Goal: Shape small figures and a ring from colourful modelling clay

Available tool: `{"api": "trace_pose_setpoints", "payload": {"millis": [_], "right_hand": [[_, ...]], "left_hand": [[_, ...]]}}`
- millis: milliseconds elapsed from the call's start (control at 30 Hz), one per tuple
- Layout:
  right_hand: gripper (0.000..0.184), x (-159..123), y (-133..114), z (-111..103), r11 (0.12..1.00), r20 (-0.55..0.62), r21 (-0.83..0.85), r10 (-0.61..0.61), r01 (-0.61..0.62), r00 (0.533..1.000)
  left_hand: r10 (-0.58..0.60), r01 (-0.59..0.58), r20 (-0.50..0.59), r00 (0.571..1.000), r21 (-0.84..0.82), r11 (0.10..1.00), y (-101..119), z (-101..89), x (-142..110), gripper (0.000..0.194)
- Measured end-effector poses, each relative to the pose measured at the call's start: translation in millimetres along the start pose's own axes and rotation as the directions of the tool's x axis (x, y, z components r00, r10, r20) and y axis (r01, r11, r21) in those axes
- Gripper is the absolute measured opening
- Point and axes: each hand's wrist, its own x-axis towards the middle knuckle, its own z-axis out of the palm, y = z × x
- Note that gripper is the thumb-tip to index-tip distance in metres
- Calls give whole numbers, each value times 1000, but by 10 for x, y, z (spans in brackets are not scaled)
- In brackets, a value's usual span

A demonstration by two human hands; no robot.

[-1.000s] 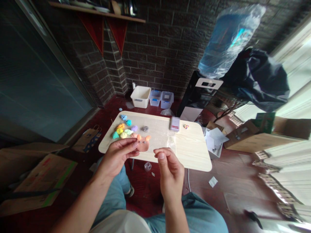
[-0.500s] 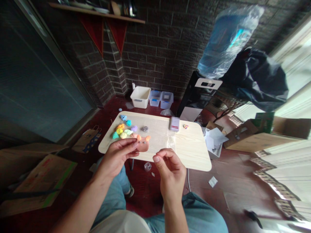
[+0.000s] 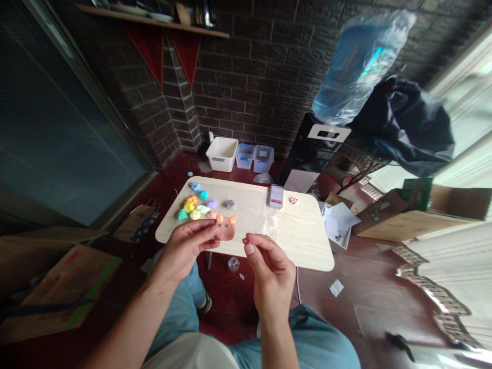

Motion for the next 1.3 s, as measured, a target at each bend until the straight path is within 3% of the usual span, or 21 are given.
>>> {"api": "trace_pose_setpoints", "payload": {"millis": [500,733,967,1133,1300], "right_hand": [[12,-6,-51,27,1000,44,18,9,-10,999],[16,6,-14,26,994,56,-37,-99,101,993],[13,-48,-60,78,994,62,-105,-19,25,998],[8,-61,-103,133,928,148,-287,-203,239,968],[12,-56,-95,173,716,219,-513,-424,473,879]], "left_hand": [[3,-3,0,1000,1,1000,6,-1,-8,23],[-4,4,6,1000,-9,1000,16,10,-21,22],[6,-8,50,999,23,1000,22,55,-72,20],[10,-14,58,998,56,998,15,78,-100,24],[21,-25,63,998,62,998,-8,96,-108,27]]}}
